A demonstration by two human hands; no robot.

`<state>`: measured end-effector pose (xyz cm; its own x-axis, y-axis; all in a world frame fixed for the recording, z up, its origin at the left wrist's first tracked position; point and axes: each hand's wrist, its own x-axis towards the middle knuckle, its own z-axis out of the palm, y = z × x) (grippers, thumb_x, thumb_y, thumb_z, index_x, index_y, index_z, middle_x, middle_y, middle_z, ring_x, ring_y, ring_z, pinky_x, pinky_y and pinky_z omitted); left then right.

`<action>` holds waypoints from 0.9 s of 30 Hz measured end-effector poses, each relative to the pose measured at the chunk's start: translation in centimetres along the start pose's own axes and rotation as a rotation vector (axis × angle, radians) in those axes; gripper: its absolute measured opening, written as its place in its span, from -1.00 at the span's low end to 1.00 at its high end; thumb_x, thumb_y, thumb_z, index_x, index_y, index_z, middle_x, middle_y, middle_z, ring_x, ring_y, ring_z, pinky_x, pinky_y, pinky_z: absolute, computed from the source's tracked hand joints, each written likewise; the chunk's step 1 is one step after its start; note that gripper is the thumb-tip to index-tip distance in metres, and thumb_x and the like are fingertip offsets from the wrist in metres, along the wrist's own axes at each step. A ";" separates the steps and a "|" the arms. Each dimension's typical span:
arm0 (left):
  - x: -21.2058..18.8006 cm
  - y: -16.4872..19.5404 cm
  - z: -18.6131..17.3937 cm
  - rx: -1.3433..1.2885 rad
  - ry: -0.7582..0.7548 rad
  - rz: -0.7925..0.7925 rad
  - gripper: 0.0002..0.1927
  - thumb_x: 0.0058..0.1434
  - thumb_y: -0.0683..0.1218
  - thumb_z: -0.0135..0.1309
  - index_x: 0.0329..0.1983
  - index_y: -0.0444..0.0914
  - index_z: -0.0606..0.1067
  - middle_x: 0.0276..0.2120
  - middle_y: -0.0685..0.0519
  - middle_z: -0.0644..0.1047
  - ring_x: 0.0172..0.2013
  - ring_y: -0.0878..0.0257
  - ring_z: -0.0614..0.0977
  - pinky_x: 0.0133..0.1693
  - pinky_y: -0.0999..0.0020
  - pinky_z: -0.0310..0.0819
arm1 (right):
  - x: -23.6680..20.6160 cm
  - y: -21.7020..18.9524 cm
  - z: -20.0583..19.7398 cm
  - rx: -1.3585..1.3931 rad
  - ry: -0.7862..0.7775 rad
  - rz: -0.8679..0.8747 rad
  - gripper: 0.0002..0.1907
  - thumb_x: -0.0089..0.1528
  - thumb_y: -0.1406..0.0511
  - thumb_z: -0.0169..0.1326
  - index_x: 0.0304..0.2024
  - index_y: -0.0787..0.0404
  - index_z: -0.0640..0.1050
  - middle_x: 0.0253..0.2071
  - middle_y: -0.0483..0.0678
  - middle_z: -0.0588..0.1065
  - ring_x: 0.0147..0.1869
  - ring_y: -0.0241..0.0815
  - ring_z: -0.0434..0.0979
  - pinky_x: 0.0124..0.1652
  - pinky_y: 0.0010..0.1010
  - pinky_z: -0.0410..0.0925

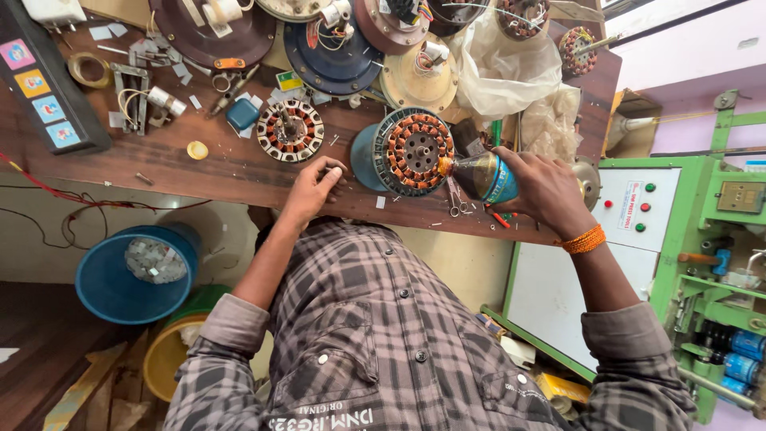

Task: The person pours a yellow liquid from a plastic bottle over the copper windings of an electric motor stator, rotating the stator to spread the liquid around its slots. They briefly lift and reposition the stator and continue pouring liquid over different sections of the winding.

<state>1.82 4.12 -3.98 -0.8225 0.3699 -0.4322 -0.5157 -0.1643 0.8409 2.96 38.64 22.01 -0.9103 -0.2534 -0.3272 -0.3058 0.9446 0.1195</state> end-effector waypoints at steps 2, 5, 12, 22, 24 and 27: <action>-0.1 0.4 0.2 -0.010 -0.011 -0.015 -0.80 0.42 -0.02 0.01 -0.04 -0.20 0.53 -0.29 0.11 0.60 -0.33 0.39 0.61 -0.32 0.47 0.50 | 0.0 0.1 0.1 0.001 0.019 -0.012 0.04 -0.15 -0.06 0.43 0.35 0.01 0.40 -0.11 0.00 0.55 -0.02 0.04 0.58 -0.06 -0.11 0.38; -0.4 0.6 0.5 -0.018 -0.029 -0.012 -0.80 0.41 -0.02 0.00 -0.05 -0.20 0.53 -0.28 0.13 0.61 -0.33 0.40 0.61 -0.31 0.47 0.51 | 0.0 0.5 0.5 0.011 0.029 -0.010 0.06 -0.17 -0.04 0.43 0.35 0.02 0.39 -0.10 0.00 0.55 -0.01 0.04 0.58 -0.06 -0.11 0.38; -0.5 0.8 0.6 -0.056 -0.038 0.030 -0.81 0.43 -0.04 0.00 -0.07 -0.23 0.54 -0.31 0.12 0.59 -0.34 0.40 0.58 -0.28 0.47 0.49 | 0.9 1.4 0.4 0.014 0.012 -0.011 0.08 -0.17 -0.05 0.43 0.37 0.04 0.38 -0.10 0.00 0.54 0.02 0.04 0.56 -0.06 -0.10 0.36; -1.2 1.6 1.2 -0.053 0.020 0.075 -0.82 0.43 -0.05 0.01 -0.08 -0.23 0.54 -0.33 0.12 0.59 -0.35 0.40 0.58 -0.29 0.46 0.49 | 2.4 1.5 -0.8 -0.003 0.065 -0.088 0.06 -0.18 0.03 0.43 0.37 0.02 0.40 -0.04 -0.02 0.56 0.04 0.05 0.56 0.02 -0.08 0.36; -1.3 1.7 1.5 -0.039 0.043 0.088 -0.82 0.42 -0.05 0.01 -0.08 -0.23 0.54 -0.33 0.12 0.59 -0.35 0.40 0.58 -0.29 0.46 0.49 | 2.9 1.8 -0.8 -0.027 0.052 -0.077 0.06 -0.19 0.00 0.44 0.36 0.02 0.40 -0.06 -0.01 0.56 0.05 0.05 0.56 0.01 -0.08 0.36; -1.4 1.7 1.7 -0.026 0.065 0.117 -0.82 0.42 -0.06 0.01 -0.08 -0.23 0.54 -0.34 0.12 0.59 -0.35 0.40 0.58 -0.30 0.45 0.48 | 3.7 2.4 -0.7 -0.064 0.032 -0.058 0.07 -0.20 -0.04 0.46 0.34 0.01 0.40 -0.09 0.02 0.56 0.05 0.07 0.56 -0.01 -0.07 0.36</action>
<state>2.47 4.89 -1.36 -0.8905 0.2872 -0.3528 -0.4210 -0.2263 0.8784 -1.35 39.83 21.73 -0.8988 -0.3147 -0.3050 -0.3744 0.9132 0.1611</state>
